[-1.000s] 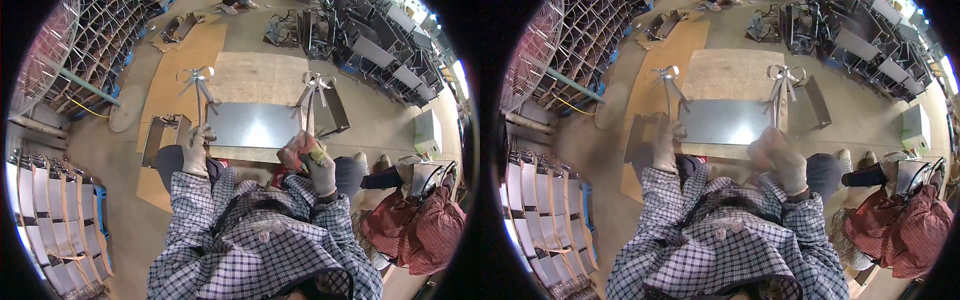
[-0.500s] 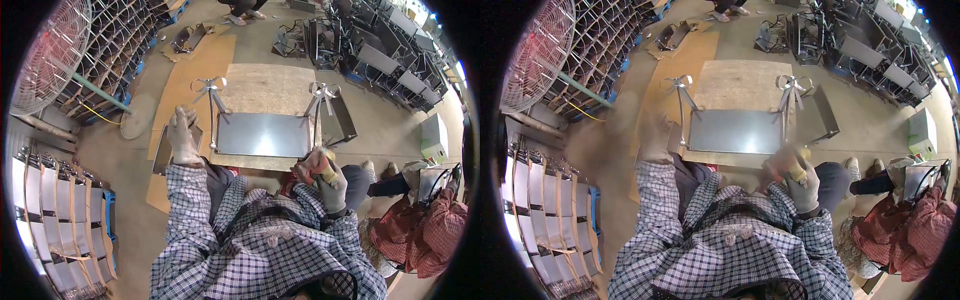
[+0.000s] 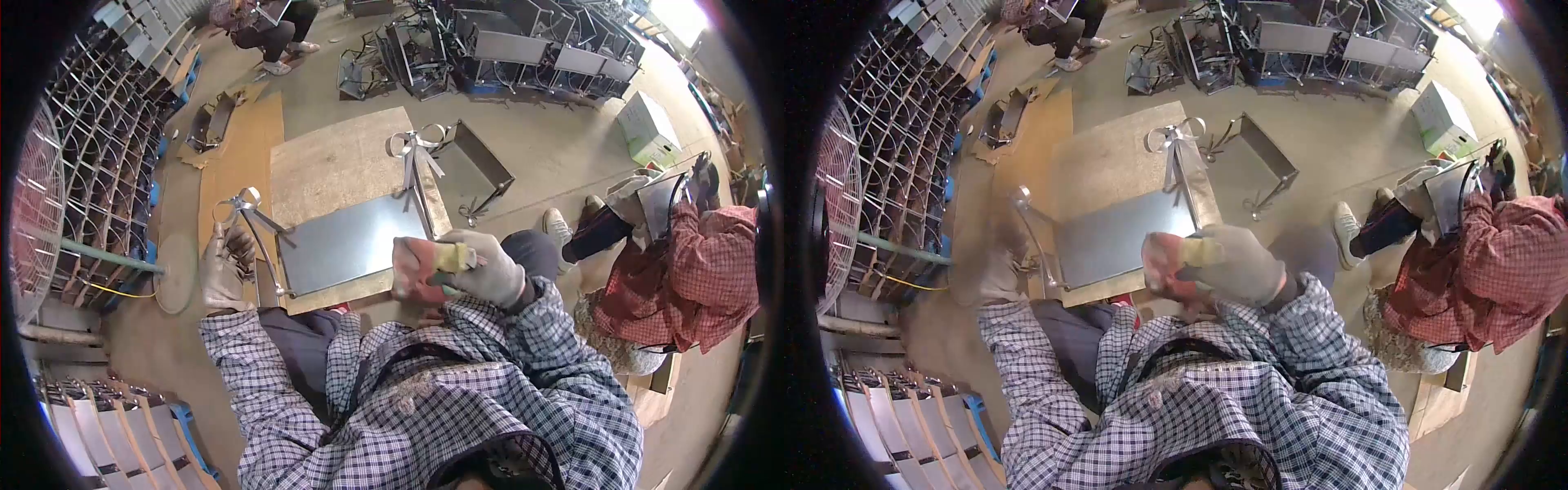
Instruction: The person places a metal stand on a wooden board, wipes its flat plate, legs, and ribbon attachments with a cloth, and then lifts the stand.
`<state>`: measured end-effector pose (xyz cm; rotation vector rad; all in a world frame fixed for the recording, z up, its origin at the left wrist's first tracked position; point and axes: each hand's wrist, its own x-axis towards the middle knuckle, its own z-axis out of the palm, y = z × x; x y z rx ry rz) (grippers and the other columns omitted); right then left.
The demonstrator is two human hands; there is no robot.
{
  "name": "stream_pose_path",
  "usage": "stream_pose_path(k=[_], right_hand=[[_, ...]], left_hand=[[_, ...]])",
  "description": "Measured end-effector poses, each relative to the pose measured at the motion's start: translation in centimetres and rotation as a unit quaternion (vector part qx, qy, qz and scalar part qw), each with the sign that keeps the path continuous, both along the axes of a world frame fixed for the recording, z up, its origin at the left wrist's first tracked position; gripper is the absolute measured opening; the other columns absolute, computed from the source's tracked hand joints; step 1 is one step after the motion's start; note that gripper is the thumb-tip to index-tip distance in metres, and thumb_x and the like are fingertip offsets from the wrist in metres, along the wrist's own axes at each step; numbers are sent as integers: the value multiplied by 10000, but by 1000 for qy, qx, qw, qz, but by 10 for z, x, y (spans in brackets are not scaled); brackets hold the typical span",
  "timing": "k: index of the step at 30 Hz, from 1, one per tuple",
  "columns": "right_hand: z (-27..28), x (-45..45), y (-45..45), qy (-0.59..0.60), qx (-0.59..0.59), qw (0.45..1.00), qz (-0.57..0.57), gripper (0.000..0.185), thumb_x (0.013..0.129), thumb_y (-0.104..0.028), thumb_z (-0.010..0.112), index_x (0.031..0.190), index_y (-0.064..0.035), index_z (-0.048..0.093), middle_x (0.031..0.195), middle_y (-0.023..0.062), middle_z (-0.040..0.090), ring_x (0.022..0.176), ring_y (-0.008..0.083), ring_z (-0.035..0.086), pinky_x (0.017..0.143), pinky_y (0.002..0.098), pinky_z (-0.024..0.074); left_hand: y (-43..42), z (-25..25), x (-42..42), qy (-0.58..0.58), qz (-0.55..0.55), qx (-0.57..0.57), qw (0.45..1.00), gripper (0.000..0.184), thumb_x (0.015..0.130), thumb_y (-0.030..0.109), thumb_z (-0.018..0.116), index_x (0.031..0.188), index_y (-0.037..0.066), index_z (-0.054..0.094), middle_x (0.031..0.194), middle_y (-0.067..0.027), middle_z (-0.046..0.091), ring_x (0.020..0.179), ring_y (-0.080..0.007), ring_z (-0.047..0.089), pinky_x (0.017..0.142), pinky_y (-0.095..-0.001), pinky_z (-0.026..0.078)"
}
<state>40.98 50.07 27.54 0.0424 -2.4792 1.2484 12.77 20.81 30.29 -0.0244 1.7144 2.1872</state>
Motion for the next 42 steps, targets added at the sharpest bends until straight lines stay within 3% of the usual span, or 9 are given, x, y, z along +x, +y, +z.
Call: stream_pose_path(k=[1, 4, 8, 12, 15, 25, 29, 35, 42], right_hand=[[-2, -7, 2, 25, 61, 998, 15, 202, 796, -175, 733, 960, -63, 694, 952, 86, 669, 816, 248, 661, 710, 349, 543], [-21, -27, 4, -17, -71, 997, 7, 154, 824, -235, 718, 930, -132, 675, 915, 43, 643, 823, 211, 651, 711, 345, 539], [-19, -59, -6, 45, 36, 997, 54, 297, 688, -130, 777, 940, -2, 687, 846, 148, 672, 770, 347, 646, 719, 399, 521], [-60, -65, -10, 39, 105, 993, -32, 218, 793, -298, 713, 890, -103, 710, 827, 97, 645, 714, 280, 628, 621, 403, 502], [-49, -72, -14, 72, 133, 988, -9, 224, 789, -290, 713, 846, -74, 696, 678, 124, 603, 640, 330, 605, 558, 424, 463], [-47, -77, -27, 129, 87, 986, -64, 277, 885, -314, 621, 773, -64, 667, 649, 121, 589, 585, 324, 558, 529, 422, 425], [-66, -65, -21, -14, 101, 993, -59, 293, 623, -190, 722, 885, -58, 710, 956, 127, 678, 955, 355, 616, 854, 466, 466], [-69, -67, -20, 59, 199, 977, -49, 288, 617, -202, 702, 870, -66, 706, 889, 112, 665, 908, 344, 612, 821, 455, 459], [-43, -69, -30, -66, 73, 994, -50, 319, 581, -241, 702, 852, -73, 702, 878, 107, 662, 868, 346, 613, 802, 465, 464]], left_hand=[[1, 5, 3, -18, -16, 13, 1000, 465, 963, 485, 596, 1008, 24, 648, 817, -41, 670, 724, -140, 652, 625, -261, 532], [-2, -21, -21, -18, -72, -55, 996, 438, 967, 447, 607, 1013, 16, 668, 806, -38, 676, 708, -141, 661, 647, -255, 551], [-14, -25, -21, -5, -93, -38, 995, 386, 984, 365, 603, 1078, -3, 673, 788, -29, 675, 680, -126, 645, 652, -251, 552], [-26, -47, -34, 18, -142, -11, 990, 232, 1010, 224, 576, 1025, 14, 674, 820, -47, 685, 651, -121, 623, 623, -249, 539], [-28, -73, -45, 63, -168, 43, 983, 176, 1010, 170, 567, 942, 34, 653, 848, -59, 689, 657, -126, 627, 614, -254, 539], [-10, -73, -31, 27, -38, -46, 998, 161, 1013, 152, 559, 876, 89, 614, 846, -49, 674, 593, -90, 556, 535, -236, 455], [-13, -83, -36, 30, -47, -41, 998, 175, 1017, 168, 558, 870, 92, 613, 853, -44, 682, 598, -81, 556, 539, -231, 455], [-40, -75, -48, -2, -48, -92, 995, 226, 1010, 249, 582, 996, 45, 677, 900, -54, 708, 671, -100, 617, 577, -242, 490], [-41, -51, -32, 78, -3, -100, 992, 255, 966, 263, 656, 1029, 19, 698, 919, -55, 714, 770, -118, 667, 750, -271, 568]])
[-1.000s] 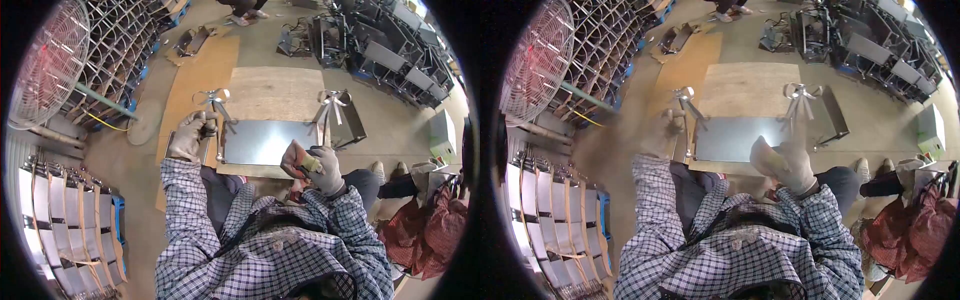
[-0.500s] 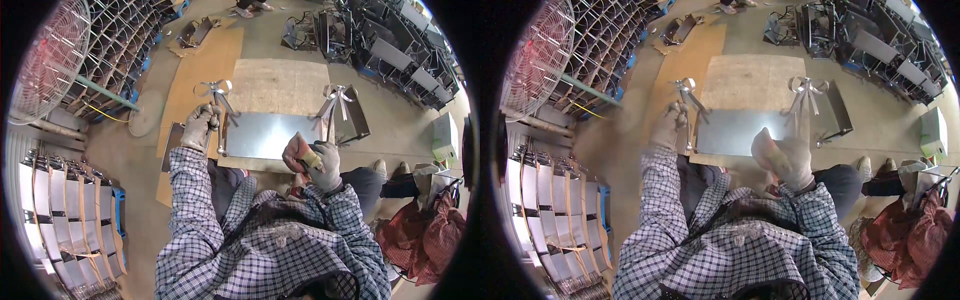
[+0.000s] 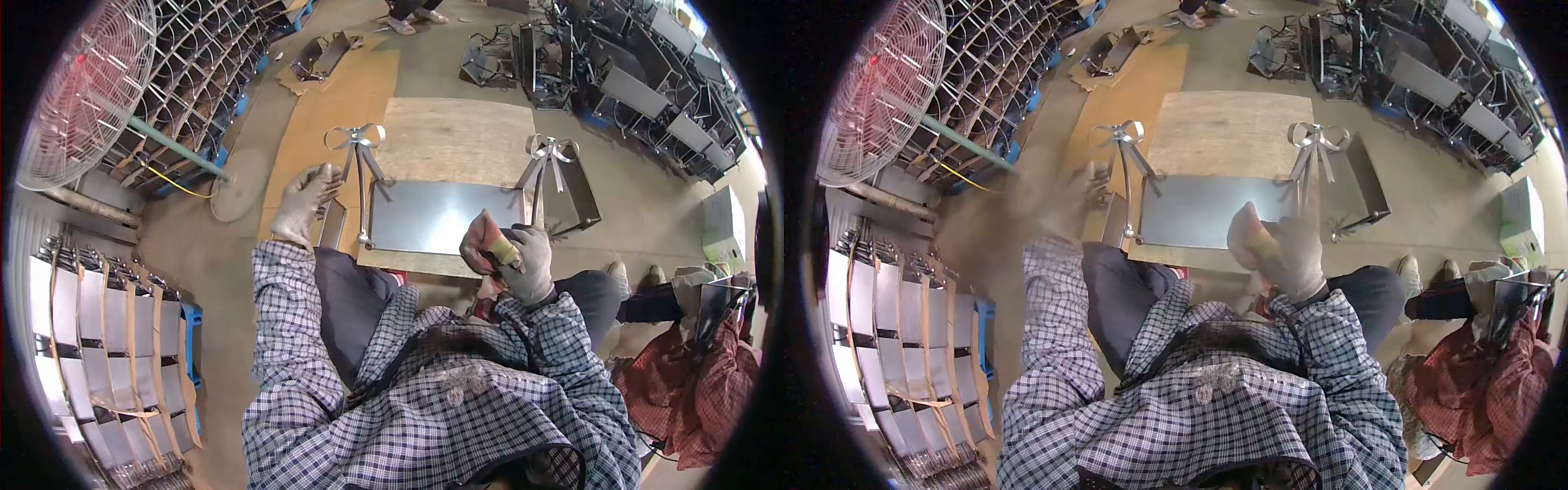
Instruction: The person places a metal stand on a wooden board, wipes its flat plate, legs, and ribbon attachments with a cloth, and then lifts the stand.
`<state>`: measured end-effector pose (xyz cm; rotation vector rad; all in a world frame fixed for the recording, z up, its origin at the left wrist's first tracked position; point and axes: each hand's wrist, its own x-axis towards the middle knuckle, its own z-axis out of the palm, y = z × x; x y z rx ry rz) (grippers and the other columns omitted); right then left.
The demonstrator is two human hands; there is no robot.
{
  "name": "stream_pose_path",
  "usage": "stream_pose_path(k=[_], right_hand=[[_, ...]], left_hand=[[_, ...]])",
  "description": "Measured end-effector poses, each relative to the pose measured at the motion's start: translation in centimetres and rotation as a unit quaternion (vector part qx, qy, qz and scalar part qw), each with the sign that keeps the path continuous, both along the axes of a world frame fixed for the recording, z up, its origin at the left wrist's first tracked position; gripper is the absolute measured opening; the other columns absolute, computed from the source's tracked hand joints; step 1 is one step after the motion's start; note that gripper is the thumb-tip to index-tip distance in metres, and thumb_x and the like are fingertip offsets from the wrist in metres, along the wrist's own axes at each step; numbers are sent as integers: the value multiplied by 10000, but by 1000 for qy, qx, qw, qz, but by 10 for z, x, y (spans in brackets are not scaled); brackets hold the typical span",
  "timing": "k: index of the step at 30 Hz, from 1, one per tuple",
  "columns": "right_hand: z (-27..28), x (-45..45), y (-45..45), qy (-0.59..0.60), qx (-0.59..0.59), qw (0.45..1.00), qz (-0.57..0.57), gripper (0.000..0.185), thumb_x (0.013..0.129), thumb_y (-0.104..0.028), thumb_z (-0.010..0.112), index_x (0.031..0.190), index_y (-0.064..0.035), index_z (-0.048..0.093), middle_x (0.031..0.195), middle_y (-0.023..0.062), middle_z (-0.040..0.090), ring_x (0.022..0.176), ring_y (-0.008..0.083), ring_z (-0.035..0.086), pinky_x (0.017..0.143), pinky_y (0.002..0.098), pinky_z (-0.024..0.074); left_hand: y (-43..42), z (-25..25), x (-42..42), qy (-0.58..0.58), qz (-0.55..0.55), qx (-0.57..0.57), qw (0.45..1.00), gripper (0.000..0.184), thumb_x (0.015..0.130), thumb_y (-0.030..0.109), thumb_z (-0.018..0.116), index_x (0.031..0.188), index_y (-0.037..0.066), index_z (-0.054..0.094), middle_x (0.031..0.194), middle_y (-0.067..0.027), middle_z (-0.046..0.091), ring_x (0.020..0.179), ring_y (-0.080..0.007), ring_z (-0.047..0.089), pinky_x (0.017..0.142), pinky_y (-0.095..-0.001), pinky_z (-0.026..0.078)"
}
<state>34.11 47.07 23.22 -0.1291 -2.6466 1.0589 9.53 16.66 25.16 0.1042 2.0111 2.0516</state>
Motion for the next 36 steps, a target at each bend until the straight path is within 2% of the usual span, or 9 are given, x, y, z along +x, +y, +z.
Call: stream_pose_path(k=[9, 16, 18, 19, 23, 28, 31, 34, 36], right_hand=[[-29, -1, 6, 141, 181, 973, 4, 371, 562, -229, 700, 889, -54, 703, 940, 115, 672, 949, 347, 620, 849, 470, 467], [-32, -4, 8, 147, 144, 979, 12, 418, 545, -232, 709, 920, -49, 698, 928, 119, 661, 910, 352, 610, 817, 469, 470], [-16, -2, 8, 156, 195, 968, 24, 343, 670, -232, 737, 978, -83, 715, 862, 92, 679, 784, 299, 629, 700, 430, 493], [-7, 1, 8, 155, 225, 962, 22, 305, 733, -232, 752, 1007, -101, 724, 829, 78, 687, 721, 272, 639, 642, 411, 505], [-55, 5, 22, -51, 197, 979, 17, 330, 670, -353, 762, 894, -116, 716, 944, 56, 668, 920, 259, 630, 805, 385, 507], [-54, 6, 27, -10, 209, 977, 30, 362, 658, -393, 768, 899, -128, 721, 933, 31, 664, 946, 226, 618, 856, 355, 489], [-48, 11, 28, 28, 169, 985, 24, 326, 704, -352, 781, 915, -111, 726, 934, 29, 667, 911, 243, 633, 841, 355, 508], [-39, 26, 15, 148, -212, 960, -106, 325, 729, -111, 780, 1034, -45, 689, 894, 66, 693, 808, 194, 668, 734, 322, 519], [-20, 45, 29, 42, -346, 930, -118, 287, 790, -74, 761, 1059, -20, 680, 921, 44, 702, 822, 146, 659, 749, 287, 524]], left_hand=[[41, -3, -10, -20, 17, -16, 1000, 126, 972, 161, 647, 941, 40, 668, 792, -30, 670, 668, -99, 601, 644, -246, 518], [18, -36, -3, 88, -36, -33, 995, 198, 989, 210, 627, 952, 17, 648, 799, -29, 633, 669, -93, 554, 605, -248, 471], [20, -35, 9, -6, -6, 36, 999, 212, 989, 198, 624, 1007, -13, 629, 802, -14, 596, 688, -82, 528, 598, -245, 445], [9, -53, 5, 41, -10, -53, 998, 197, 986, 180, 622, 1018, -14, 628, 804, -16, 603, 692, -80, 536, 600, -246, 448], [19, -30, 55, -2, 35, -119, 992, 159, 976, 139, 615, 892, 4, 620, 758, -40, 625, 607, -95, 558, 568, -234, 467], [28, -22, 99, 75, 19, -40, 996, 245, 992, 232, 621, 870, 20, 624, 721, -42, 633, 600, -100, 574, 557, -234, 472], [57, -15, 120, 101, -48, -91, 990, 253, 990, 247, 625, 913, 11, 673, 753, -36, 662, 655, -99, 616, 584, -226, 483], [102, 7, 133, 70, -112, -106, 986, 239, 984, 228, 631, 986, 0, 701, 800, -24, 676, 731, -102, 630, 644, -239, 500], [133, 11, 135, 94, -146, -69, 982, 235, 981, 221, 635, 1017, -1, 705, 852, -20, 687, 780, -92, 628, 685, -242, 507]])
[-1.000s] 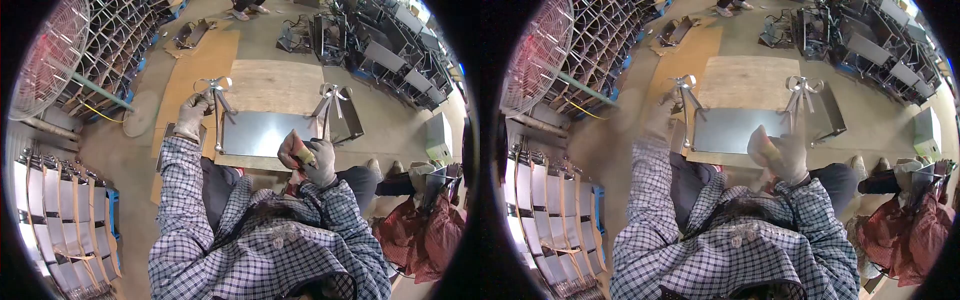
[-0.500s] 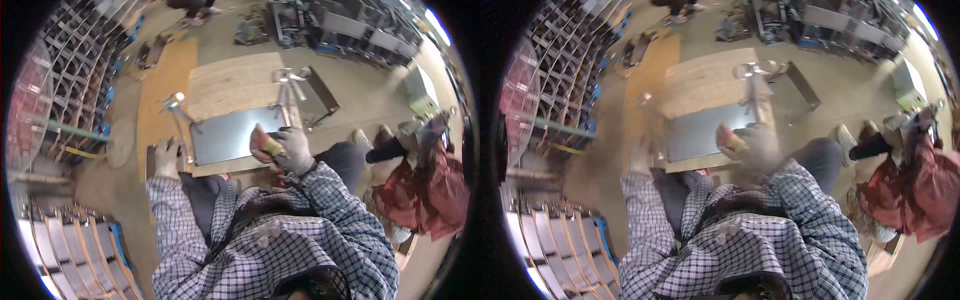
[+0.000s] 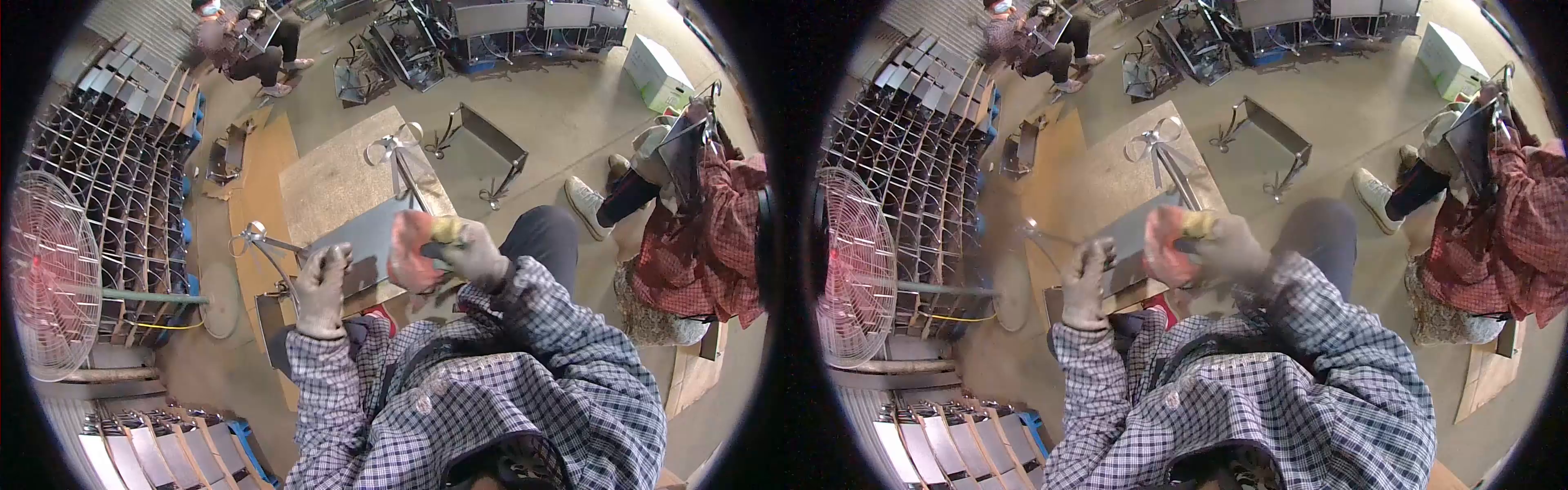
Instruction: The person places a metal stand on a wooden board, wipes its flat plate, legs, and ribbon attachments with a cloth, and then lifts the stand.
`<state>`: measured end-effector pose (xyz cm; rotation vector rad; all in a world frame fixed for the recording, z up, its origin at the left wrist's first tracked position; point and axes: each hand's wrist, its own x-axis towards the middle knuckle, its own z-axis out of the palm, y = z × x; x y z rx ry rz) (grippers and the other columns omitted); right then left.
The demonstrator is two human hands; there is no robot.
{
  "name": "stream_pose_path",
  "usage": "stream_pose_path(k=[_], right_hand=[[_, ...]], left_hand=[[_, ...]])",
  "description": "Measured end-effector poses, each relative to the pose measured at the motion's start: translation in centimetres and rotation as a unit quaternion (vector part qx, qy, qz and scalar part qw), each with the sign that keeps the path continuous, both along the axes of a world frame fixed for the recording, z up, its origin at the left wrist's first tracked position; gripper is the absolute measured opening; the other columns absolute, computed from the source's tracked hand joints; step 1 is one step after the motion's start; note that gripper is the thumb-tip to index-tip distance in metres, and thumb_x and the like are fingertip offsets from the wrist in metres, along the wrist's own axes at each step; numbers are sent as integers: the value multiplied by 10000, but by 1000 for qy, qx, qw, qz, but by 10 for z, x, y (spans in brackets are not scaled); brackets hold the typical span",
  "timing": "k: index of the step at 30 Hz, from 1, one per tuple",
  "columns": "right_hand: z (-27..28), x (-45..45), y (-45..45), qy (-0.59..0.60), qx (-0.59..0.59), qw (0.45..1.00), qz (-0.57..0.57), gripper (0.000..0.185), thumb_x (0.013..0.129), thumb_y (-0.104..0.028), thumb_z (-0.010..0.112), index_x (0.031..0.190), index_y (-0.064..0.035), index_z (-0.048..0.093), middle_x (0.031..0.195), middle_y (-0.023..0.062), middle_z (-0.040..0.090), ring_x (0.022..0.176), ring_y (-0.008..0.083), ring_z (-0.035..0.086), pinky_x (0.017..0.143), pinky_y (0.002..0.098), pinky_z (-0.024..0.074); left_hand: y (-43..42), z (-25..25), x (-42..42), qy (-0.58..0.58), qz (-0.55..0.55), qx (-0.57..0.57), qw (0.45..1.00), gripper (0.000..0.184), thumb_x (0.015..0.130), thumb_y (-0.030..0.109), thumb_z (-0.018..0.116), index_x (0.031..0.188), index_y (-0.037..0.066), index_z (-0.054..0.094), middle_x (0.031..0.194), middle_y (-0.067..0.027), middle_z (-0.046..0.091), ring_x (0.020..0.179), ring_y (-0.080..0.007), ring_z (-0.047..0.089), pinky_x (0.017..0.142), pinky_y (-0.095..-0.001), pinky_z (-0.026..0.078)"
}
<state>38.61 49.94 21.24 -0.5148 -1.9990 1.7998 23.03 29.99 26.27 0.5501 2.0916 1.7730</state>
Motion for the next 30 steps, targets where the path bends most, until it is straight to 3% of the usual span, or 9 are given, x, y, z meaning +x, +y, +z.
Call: stream_pose_path(k=[2, 3, 9, 10, 12, 16, 19, 22, 30], right_hand=[[7, 20, 13, 89, -105, 990, -15, 244, 846, -1, 697, 1087, 12, 667, 927, 7, 695, 815, 94, 623, 766, 256, 517], [-3, 33, 25, 87, -197, 977, -1, 331, 861, -125, 728, 1160, 1, 659, 1086, 43, 699, 930, 127, 641, 827, 269, 518], [-45, 50, 55, 150, -330, 926, -109, 373, 892, -201, 687, 1209, -17, 620, 1083, 34, 669, 992, 137, 627, 830, 310, 520], [-52, 47, 57, 150, -359, 911, -136, 388, 878, -204, 691, 1213, -23, 615, 1087, 39, 660, 990, 155, 627, 831, 314, 519], [-68, 40, 63, 134, -233, 950, -159, 401, 869, -221, 699, 1213, -31, 616, 1078, 55, 660, 992, 170, 629, 825, 326, 521], [-58, 43, 68, 43, -377, 916, -131, 454, 838, -273, 745, 1211, -47, 621, 1074, 87, 661, 1007, 187, 632, 811, 361, 525], [-119, 33, 70, 64, -261, 960, -83, 434, 848, -288, 740, 1189, -44, 632, 1068, 83, 658, 982, 173, 627, 788, 356, 523], [-94, 34, 68, -32, -320, 944, -66, 370, 893, -272, 695, 1171, -35, 633, 1068, 67, 652, 965, 152, 612, 768, 337, 522], [-128, 25, 71, 149, -412, 894, -97, 308, 950, -189, 623, 1222, -47, 591, 1071, 11, 634, 975, 131, 600, 837, 284, 497]], left_hand=[[26, -5, -9, 6, -30, -54, 998, 241, 974, 227, 646, 1046, 3, 697, 907, -17, 687, 816, -80, 618, 721, -235, 504], [39, -6, -13, 9, -45, -81, 996, 246, 971, 230, 651, 1061, 5, 692, 935, -15, 688, 834, -74, 613, 740, -232, 503], [126, -27, -29, -23, -114, -22, 993, 225, 951, 206, 681, 1071, 16, 680, 932, 3, 683, 831, -67, 604, 735, -210, 487], [138, -25, -29, -25, -103, -34, 994, 220, 945, 208, 695, 1049, 17, 666, 816, -1, 666, 679, -73, 579, 608, -221, 461], [148, -26, -31, -69, -90, -39, 993, 168, 949, 196, 683, 989, 33, 671, 761, 6, 650, 628, -63, 558, 570, -215, 444], [153, -17, -26, -55, -80, -70, 993, 184, 961, 229, 668, 913, 51, 677, 676, 17, 617, 540, -54, 503, 496, -208, 397], [151, -20, -31, -60, -96, -84, 990, 200, 968, 248, 658, 925, 56, 689, 685, 21, 622, 546, -51, 505, 495, -199, 391], [150, -25, -35, -67, -111, -74, 989, 194, 970, 246, 654, 965, 56, 690, 698, 20, 631, 547, -49, 510, 493, -200, 391], [153, -32, -39, -82, -121, -35, 989, 253, 971, 286, 646, 996, 39, 699, 686, 13, 638, 544, -73, 523, 499, -229, 394]])
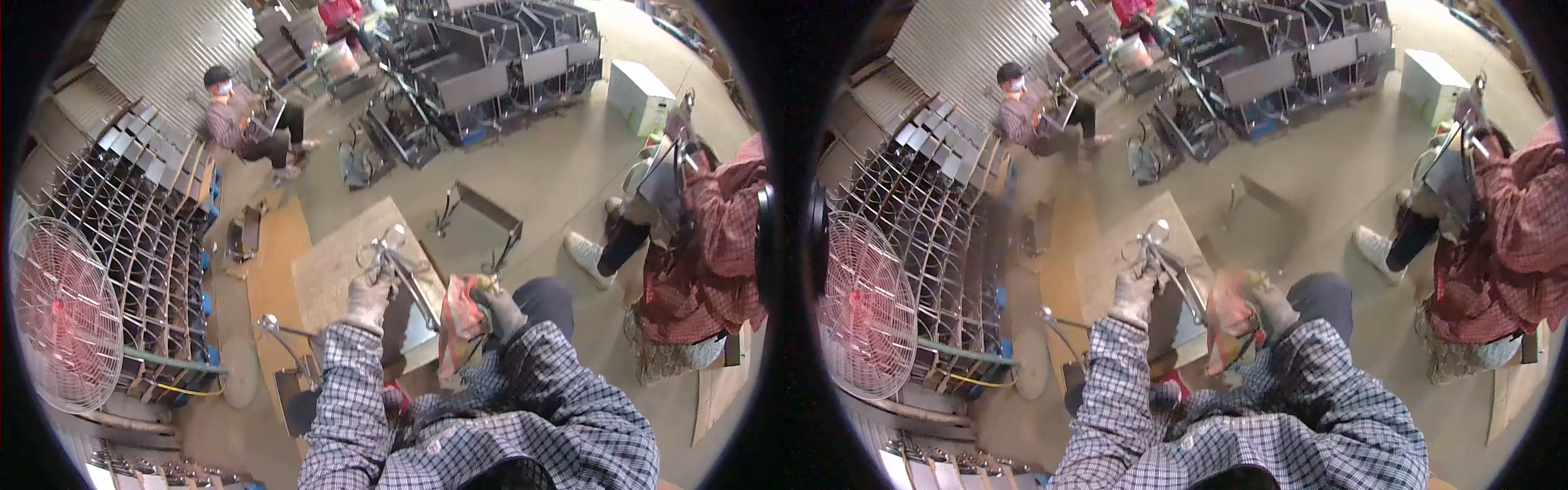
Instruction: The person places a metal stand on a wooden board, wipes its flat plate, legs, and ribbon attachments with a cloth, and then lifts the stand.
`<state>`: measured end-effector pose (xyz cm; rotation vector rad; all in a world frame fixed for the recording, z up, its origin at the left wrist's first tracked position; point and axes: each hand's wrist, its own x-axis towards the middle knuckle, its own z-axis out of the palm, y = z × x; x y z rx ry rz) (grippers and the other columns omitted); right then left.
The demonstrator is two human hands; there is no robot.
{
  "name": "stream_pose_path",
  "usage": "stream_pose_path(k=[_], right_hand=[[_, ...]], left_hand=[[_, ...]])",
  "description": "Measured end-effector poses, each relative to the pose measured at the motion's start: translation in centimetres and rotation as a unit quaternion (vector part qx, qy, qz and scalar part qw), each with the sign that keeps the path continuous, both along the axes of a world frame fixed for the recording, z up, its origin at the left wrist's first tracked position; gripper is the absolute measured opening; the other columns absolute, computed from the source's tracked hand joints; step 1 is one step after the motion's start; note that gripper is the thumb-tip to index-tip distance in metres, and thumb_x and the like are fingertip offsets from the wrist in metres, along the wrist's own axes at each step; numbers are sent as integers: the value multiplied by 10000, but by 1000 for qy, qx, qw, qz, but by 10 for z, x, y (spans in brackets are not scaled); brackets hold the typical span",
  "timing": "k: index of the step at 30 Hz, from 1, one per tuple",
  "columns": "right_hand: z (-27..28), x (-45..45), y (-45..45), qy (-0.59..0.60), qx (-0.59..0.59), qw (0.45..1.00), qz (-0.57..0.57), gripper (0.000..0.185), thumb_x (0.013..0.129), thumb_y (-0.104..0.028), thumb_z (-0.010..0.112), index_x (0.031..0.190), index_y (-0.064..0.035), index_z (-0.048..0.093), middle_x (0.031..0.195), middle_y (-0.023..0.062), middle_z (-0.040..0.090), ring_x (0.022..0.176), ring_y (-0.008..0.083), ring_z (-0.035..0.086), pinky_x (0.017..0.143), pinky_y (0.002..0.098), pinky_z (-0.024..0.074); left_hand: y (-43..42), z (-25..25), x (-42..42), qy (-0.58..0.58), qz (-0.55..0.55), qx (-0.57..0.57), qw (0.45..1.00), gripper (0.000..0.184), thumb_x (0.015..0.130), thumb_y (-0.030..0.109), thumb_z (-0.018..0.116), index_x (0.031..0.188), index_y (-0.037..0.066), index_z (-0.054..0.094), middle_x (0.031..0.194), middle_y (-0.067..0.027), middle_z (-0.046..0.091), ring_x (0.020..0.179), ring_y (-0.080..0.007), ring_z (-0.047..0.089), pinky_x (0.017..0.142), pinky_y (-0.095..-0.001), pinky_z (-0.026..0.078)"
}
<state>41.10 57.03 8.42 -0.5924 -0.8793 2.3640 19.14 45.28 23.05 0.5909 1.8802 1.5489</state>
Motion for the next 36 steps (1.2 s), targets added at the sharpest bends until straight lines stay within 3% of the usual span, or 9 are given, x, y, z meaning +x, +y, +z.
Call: stream_pose_path(k=[12, 15, 18, 21, 26, 29, 31, 34, 36], right_hand=[[62, 15, -8, 13, -113, 993, -13, 365, 971, -365, 602, 1221, -101, 577, 998, 21, 642, 830, 201, 638, 686, 337, 540], [9, 7, 16, 387, -246, 884, 93, 314, 993, -341, 568, 1220, -126, 544, 913, -23, 575, 719, 167, 564, 632, 305, 498], [47, 21, 14, 337, -317, 886, 19, 330, 1012, -364, 512, 1246, -132, 510, 980, -12, 509, 816, 158, 499, 737, 297, 451], [54, 32, -1, 306, -275, 912, 5, 423, 1010, -373, 495, 1351, -127, 455, 1185, 24, 507, 1026, 170, 509, 898, 323, 442], [58, 22, -14, 269, -145, 951, 40, 549, 1017, -465, 444, 1452, -131, 413, 1391, 62, 523, 1222, 180, 544, 1049, 361, 446], [80, 32, -25, 160, -52, 984, 54, 479, 1038, -320, 484, 1462, -116, 397, 1376, 53, 531, 1257, 178, 513, 1070, 336, 423], [85, 33, -29, 128, -109, 984, 63, 465, 1048, -288, 480, 1463, -100, 389, 1378, 70, 528, 1272, 191, 503, 1073, 340, 423], [85, 33, -34, 34, 109, 993, 3, 660, 1010, -527, 457, 1458, -49, 381, 1382, 90, 521, 1206, 215, 554, 1028, 336, 462], [78, 36, -26, 83, -25, 996, 19, 628, 1019, -492, 463, 1458, -50, 382, 1371, 88, 525, 1203, 214, 554, 1026, 333, 464]], left_hand=[[-18, -2, 10, -30, 37, 12, 999, 207, 971, 218, 651, 1011, 19, 690, 726, -21, 664, 553, -76, 547, 504, -224, 435], [-55, -13, 23, -45, 66, 12, 997, 200, 977, 194, 638, 1023, 7, 693, 777, -31, 691, 593, -79, 572, 558, -228, 479], [-95, -23, 47, -81, 79, 11, 993, 199, 989, 177, 614, 1030, -1, 694, 784, -48, 694, 639, -92, 605, 582, -241, 501], [-118, 8, 86, -193, 69, -3, 979, 248, 1006, 175, 577, 1156, -7, 653, 1032, -105, 704, 850, -151, 668, 826, -319, 575], [-119, 4, 110, -121, -84, 78, 986, 384, 1001, 208, 592, 1308, -19, 557, 1205, -156, 647, 1028, -183, 648, 904, -297, 528], [-95, 16, 130, 149, -182, 31, 971, 453, 988, 259, 609, 1326, -33, 529, 1163, -138, 652, 1002, -160, 636, 900, -272, 502], [-81, 35, 142, 32, -212, 1, 977, 399, 960, 286, 642, 1220, -11, 581, 1020, -75, 662, 853, -106, 615, 755, -237, 504], [-74, 21, 151, -72, -176, -193, 963, 273, 950, 295, 674, 1060, 45, 657, 861, -5, 649, 698, -60, 573, 585, -229, 473], [-78, 3, 146, -178, -97, -64, 977, 230, 964, 264, 660, 1042, 48, 678, 862, -1, 653, 698, -58, 574, 586, -231, 475]])
